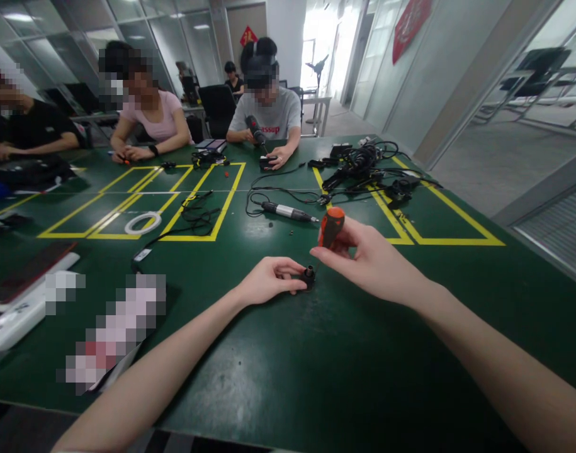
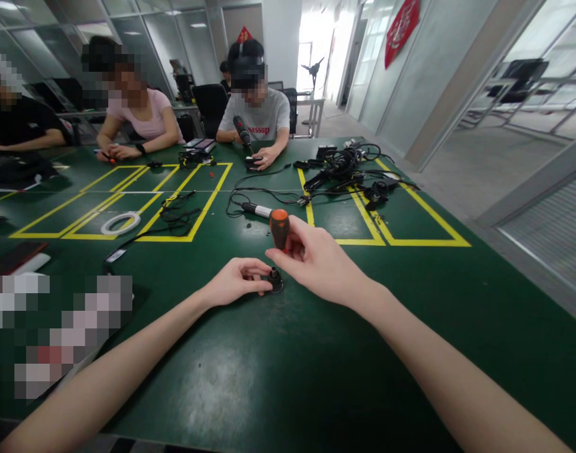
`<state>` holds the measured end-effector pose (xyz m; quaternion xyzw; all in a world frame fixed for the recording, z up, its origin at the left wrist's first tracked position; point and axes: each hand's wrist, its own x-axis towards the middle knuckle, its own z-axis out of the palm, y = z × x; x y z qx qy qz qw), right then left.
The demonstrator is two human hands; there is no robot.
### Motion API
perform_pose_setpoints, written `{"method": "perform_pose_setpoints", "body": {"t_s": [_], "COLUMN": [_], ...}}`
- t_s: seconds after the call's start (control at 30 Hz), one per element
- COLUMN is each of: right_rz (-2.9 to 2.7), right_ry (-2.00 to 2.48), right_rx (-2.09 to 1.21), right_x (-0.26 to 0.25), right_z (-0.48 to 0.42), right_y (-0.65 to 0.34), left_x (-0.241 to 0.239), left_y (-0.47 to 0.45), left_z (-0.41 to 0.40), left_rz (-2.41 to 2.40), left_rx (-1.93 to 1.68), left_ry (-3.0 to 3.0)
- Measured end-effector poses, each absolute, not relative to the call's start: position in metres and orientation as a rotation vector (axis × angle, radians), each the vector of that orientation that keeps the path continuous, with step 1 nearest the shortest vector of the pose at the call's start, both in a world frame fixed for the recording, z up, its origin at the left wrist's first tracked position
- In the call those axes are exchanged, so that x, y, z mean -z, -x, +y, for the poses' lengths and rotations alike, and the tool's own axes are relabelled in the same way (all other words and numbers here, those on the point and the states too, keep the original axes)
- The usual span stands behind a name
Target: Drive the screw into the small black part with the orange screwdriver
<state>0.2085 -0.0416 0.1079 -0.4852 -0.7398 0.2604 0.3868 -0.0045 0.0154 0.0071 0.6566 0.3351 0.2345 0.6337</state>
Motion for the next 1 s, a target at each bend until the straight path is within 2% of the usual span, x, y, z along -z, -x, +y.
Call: {"method": "perform_pose_setpoints", "body": {"t_s": [0.23,0.6,1.0], "right_rz": [-1.972,-1.797,-1.506], "right_ry": [1.153,1.106,0.965], "right_rx": [-0.586,-0.862,-0.951], "right_x": [-0.116,-0.117,-0.111], "right_z": [-0.041,-0.045,-0.042], "right_y": [-0.215,-0.207,-0.202], "left_x": [-0.009,-0.011,-0.007], "left_y": [0.009,0.008,0.006], "left_z": [0.017,0.015,0.017], "left_rz": [0.768,0.809,0.774], "left_rx": [-0.525,-0.511,-0.547], "left_ry": [-1.576,-1.651,-1.644]}}
